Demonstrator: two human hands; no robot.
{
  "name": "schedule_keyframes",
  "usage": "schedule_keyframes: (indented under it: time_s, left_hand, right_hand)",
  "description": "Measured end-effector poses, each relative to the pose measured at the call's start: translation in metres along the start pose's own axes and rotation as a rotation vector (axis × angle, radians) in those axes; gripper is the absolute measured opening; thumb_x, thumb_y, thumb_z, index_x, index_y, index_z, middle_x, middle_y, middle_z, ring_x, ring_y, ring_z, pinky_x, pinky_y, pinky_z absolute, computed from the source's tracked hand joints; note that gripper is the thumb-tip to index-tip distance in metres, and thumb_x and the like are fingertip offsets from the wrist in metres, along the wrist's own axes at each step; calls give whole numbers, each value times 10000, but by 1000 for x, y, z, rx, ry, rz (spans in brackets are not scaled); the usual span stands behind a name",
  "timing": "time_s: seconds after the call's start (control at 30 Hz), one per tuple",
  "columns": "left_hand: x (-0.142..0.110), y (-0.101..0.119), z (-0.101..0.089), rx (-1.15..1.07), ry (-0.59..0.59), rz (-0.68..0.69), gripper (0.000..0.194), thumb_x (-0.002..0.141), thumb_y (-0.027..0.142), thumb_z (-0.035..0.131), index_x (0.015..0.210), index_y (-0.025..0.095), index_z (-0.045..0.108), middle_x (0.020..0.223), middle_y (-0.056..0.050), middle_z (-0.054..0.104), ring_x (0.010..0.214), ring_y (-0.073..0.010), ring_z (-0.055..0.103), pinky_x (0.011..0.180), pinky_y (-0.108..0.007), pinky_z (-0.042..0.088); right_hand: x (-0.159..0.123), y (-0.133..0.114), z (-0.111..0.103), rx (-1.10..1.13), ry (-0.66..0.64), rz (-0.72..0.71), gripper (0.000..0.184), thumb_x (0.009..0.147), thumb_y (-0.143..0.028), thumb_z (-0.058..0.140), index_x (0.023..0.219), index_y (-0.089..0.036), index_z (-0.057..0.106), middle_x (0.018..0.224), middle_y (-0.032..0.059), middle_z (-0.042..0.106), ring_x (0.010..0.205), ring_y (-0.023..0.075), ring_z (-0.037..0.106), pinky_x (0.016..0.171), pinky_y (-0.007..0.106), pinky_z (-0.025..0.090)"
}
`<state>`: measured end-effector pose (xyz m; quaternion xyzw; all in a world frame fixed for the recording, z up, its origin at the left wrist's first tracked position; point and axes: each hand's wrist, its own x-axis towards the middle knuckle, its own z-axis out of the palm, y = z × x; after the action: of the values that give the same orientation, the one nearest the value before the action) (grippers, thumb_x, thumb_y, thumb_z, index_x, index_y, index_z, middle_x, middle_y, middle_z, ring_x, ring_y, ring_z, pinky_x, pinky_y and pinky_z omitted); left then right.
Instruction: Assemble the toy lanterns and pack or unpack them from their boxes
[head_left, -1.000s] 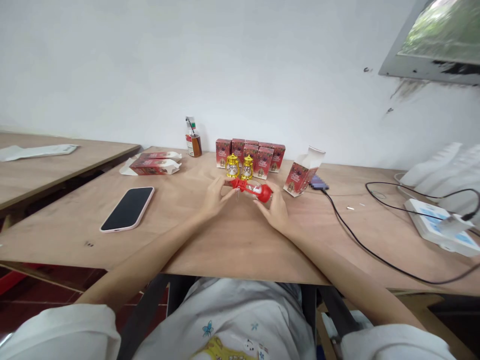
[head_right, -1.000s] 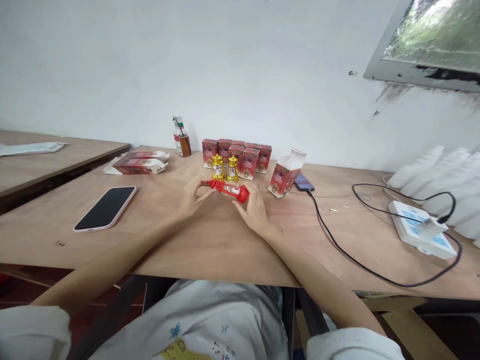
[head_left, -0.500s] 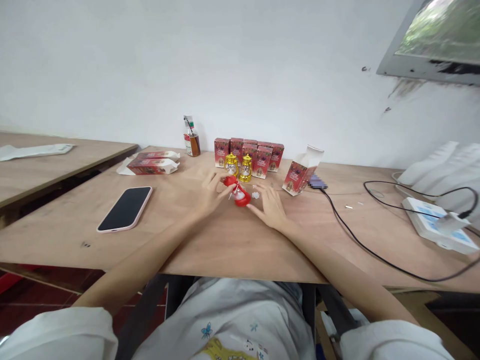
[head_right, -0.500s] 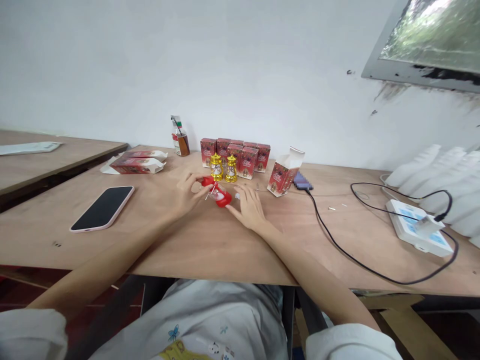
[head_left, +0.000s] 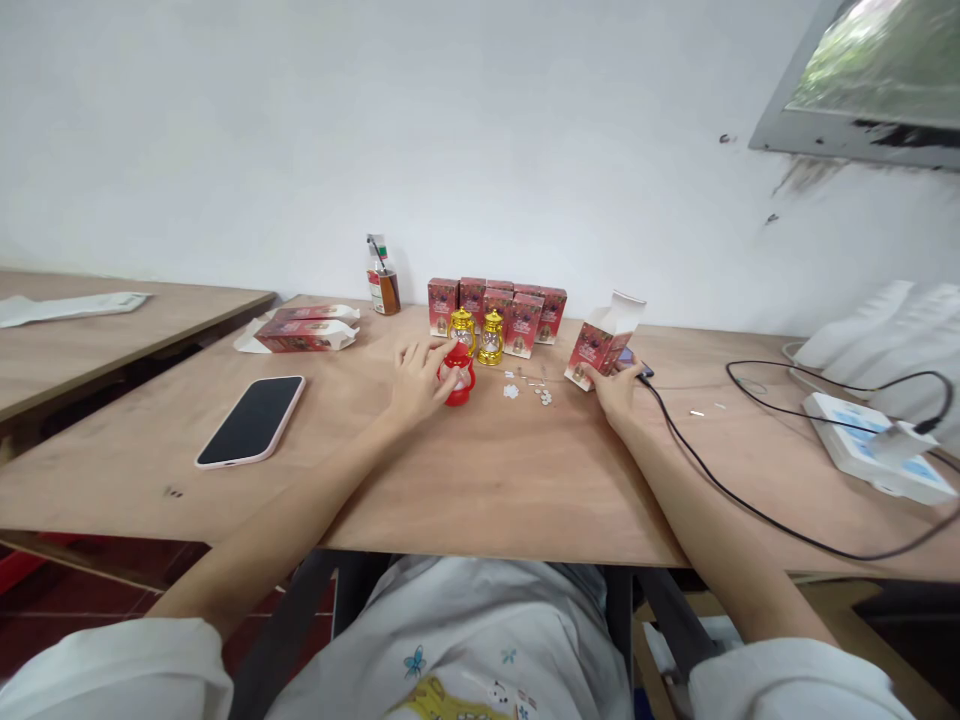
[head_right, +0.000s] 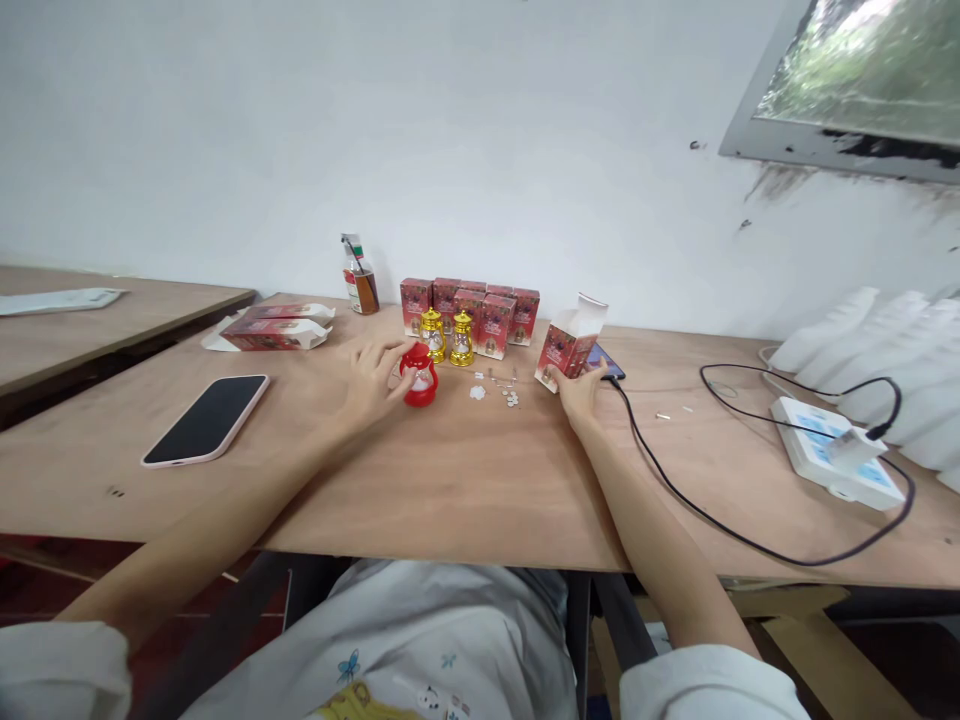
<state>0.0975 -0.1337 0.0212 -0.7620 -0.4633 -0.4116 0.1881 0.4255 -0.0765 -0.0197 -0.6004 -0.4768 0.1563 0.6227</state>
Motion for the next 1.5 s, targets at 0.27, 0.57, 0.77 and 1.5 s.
schedule_keyframes:
  time_s: [0.27, 0.57, 0.77, 1.5]
  left_hand:
    - [-8, 29, -10, -16, 20, 129, 231, 805, 327, 543, 1000, 242, 633, 997, -66, 661, 910, -234, 563, 864, -418, 293]
    - [-14, 50, -2, -20, 150, 258, 319, 822, 382, 577, 1084, 202, 590, 964, -67, 683, 871, -207, 602, 827, -378, 312]
    - [-14, 53, -4, -77, 217, 267, 398, 809, 413, 609, 1119, 176, 532, 961, -77, 668, 868, -206, 604, 812, -363, 335]
    - [-12, 52, -3, -142, 197, 510, 202, 805, 346, 625, 929, 194, 577, 927, -30, 714, 884, -170, 622, 821, -345, 345]
  right_hand:
    - [-15, -19, 12, 594, -264, 216, 490, 721, -644, 544, 971, -223, 512, 1074, 90, 656, 994, 242, 655, 837, 422, 562]
    - [-87, -59, 33, 969, -879, 440, 368, 727, -443, 694, 1026, -250, 597, 1069, -2, 698, 983, 184, 659, 885, 334, 557]
    - [-93, -61, 30, 1021, -982, 499, 384, 703, -343, 736, 1047, -234, 607, 1006, 4, 719, 899, 191, 682, 879, 372, 554]
    - [-87, -59, 28, 1041, -883, 452, 297, 676, -319, 744, 939, -233, 636, 928, -30, 711, 810, 130, 653, 739, 262, 555]
